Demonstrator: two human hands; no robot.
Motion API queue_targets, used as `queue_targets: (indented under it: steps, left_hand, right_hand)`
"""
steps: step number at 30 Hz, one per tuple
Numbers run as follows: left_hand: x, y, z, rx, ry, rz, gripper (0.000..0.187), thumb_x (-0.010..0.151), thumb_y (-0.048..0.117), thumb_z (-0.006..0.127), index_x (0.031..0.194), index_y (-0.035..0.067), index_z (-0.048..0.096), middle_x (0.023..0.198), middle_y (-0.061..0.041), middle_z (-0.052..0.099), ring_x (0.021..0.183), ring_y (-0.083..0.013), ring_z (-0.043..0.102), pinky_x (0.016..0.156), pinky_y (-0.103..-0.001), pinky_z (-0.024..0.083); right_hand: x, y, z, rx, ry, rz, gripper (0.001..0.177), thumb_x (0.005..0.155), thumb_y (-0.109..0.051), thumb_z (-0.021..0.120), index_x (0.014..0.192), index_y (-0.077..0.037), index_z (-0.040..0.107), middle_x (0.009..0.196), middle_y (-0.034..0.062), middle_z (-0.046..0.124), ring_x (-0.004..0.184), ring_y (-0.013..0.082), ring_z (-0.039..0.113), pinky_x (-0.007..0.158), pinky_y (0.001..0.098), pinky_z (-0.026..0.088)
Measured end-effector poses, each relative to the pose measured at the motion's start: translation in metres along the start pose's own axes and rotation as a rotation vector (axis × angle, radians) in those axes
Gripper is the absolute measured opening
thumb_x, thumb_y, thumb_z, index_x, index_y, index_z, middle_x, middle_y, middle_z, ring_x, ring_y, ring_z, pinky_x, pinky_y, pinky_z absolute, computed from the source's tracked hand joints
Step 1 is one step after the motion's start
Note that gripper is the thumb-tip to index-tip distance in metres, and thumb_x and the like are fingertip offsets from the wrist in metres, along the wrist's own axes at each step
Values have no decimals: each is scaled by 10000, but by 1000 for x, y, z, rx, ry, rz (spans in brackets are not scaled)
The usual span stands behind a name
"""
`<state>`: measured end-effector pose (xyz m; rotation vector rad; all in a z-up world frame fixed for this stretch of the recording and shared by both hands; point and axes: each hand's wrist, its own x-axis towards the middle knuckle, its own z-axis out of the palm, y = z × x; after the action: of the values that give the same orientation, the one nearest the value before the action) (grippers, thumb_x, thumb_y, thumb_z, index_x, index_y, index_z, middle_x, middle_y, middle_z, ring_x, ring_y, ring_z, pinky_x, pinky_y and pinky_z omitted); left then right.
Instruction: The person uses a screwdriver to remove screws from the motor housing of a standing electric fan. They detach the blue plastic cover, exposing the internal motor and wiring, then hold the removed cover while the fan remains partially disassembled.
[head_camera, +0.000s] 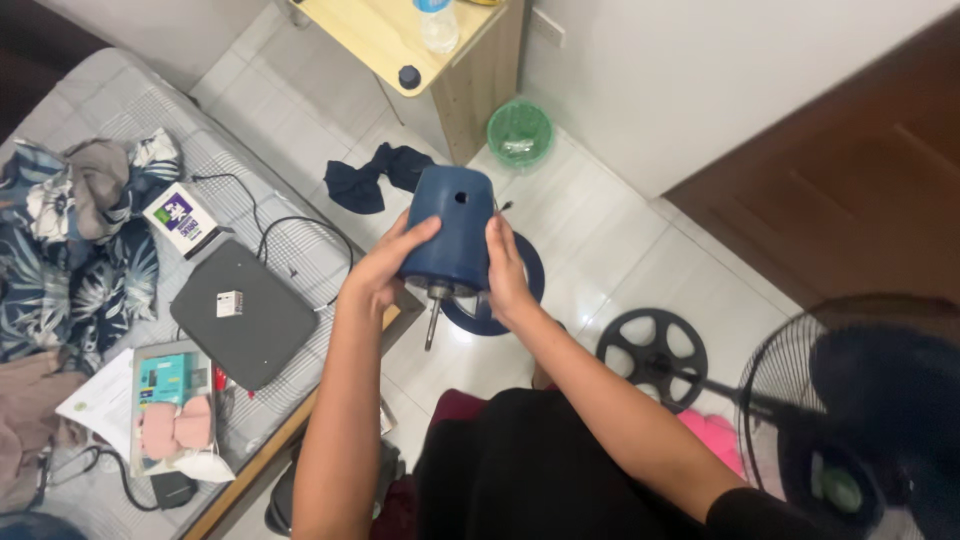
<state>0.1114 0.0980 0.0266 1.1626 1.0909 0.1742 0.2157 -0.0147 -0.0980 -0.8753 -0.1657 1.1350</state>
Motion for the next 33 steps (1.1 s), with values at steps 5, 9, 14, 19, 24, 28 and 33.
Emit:
queue_targets:
  steps: [5, 9, 14, 19, 24, 28, 33]
  left_hand:
    - [-6, -9, -6, -1, -55, 38, 981, 749, 377, 832, 1563, 89, 364, 1453, -186, 549, 1323, -312, 559, 1065, -420, 479]
    - [-2, -3, -17, -11, -52, 38, 966, 775, 380, 817, 1581, 105, 361, 1462, -164, 547, 1320, -284, 551, 1062, -403, 475]
    - [8, -5, -13, -174, -162, -8, 911, 799, 402, 809, 1552, 85, 408, 1456, -151, 555, 1303, -274, 563, 1069, -400, 471]
    - [15, -8, -9, -116, -163, -55, 887, 785, 434, 784, 1531, 101, 439, 1421, -146, 593, 1280, -263, 584, 1055, -391, 467]
    - [19, -5, -11, -109, -227, -77, 880, 805, 446, 786, 1526, 70, 450, 1440, -158, 585, 1320, -269, 565, 1086, -381, 453]
    - [17, -10, -17, -64, -196, -106, 876, 818, 453, 763, 1544, 99, 422, 1451, -133, 576, 1326, -245, 553, 1081, -370, 440]
    - [26, -19, -27, -188, -257, -94, 906, 815, 400, 790, 1546, 80, 363, 1434, -108, 551, 1311, -243, 543, 1082, -402, 466]
  right_hand:
    - [-7, 6, -4, 108, -93, 62, 766, 1047, -522, 410, 1605, -39, 206, 1602, 173, 351, 1442, 234, 401, 1179, 356, 355]
    - [0, -1, 6, 182, -112, 130, 750, 1014, -515, 453, 1586, -77, 244, 1548, 125, 401, 1404, 228, 434, 1139, 375, 405]
    - [-3, -24, -2, 210, -76, 256, 714, 1006, -517, 498, 1530, -45, 392, 1469, 123, 521, 1335, 245, 526, 1100, 407, 455]
    - [-16, -33, 0, 184, -44, 139, 718, 1014, -512, 520, 1523, -22, 396, 1467, 136, 519, 1328, 250, 530, 1104, 417, 459]
    - [-20, -37, 1, 142, -66, 104, 719, 1007, -529, 490, 1548, -71, 365, 1496, 106, 497, 1370, 239, 498, 1123, 418, 444]
    - [-15, -39, -17, 210, -108, 311, 705, 970, -557, 421, 1538, -146, 349, 1468, 80, 508, 1337, 249, 518, 1054, 457, 484]
    - [9, -21, -55, 107, -278, 317, 594, 1044, -397, 514, 1526, -62, 422, 1456, 104, 538, 1263, 242, 567, 1029, 416, 492]
